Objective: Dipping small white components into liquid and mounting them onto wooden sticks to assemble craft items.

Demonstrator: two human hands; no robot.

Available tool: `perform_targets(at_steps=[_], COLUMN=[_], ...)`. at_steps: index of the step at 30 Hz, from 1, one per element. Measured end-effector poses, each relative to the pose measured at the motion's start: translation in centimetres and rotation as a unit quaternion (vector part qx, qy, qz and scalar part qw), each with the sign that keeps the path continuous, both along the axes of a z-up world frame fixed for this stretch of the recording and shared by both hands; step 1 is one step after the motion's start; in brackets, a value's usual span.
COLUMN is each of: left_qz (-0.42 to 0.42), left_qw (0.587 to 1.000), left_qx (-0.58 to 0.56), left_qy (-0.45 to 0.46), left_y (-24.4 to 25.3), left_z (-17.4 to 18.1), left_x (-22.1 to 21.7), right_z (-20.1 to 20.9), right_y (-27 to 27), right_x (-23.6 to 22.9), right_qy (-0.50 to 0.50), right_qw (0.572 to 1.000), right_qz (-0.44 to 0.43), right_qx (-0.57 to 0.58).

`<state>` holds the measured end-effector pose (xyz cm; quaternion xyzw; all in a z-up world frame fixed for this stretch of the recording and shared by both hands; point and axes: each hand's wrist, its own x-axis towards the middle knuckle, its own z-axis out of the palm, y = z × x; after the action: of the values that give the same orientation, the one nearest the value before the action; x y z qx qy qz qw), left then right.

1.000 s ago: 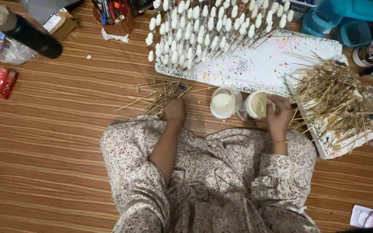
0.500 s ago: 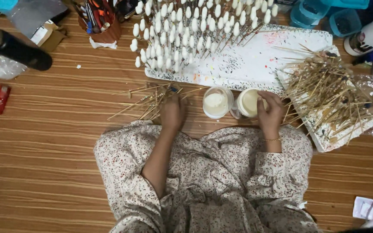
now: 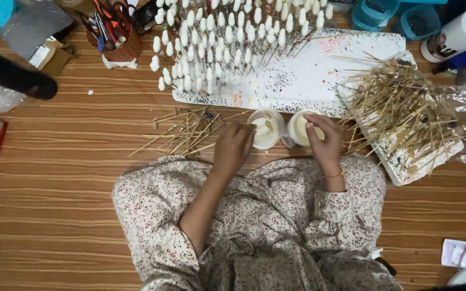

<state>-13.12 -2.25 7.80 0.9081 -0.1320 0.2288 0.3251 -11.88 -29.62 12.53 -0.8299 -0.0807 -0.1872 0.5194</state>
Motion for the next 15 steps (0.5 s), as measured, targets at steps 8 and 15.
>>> perform_targets(at_steps=[8,15], left_qz=[-0.074,-0.105], left_qw=[0.995,0.988], left_qx=[0.06,0.102], left_qy=[-0.04,-0.044], left_y=[-3.6,-5.4], left_z=[5.0,4.4], left_x=[-0.8,-0.8], right_z=[2.1,1.4], right_y=[1.8,1.2], right_x=[-0.8,-1.3], right_qy=[0.048,0.065], right_qw=[0.99,0.983], right_qz=[0.111,0.09], right_qx=[0.073,0.145])
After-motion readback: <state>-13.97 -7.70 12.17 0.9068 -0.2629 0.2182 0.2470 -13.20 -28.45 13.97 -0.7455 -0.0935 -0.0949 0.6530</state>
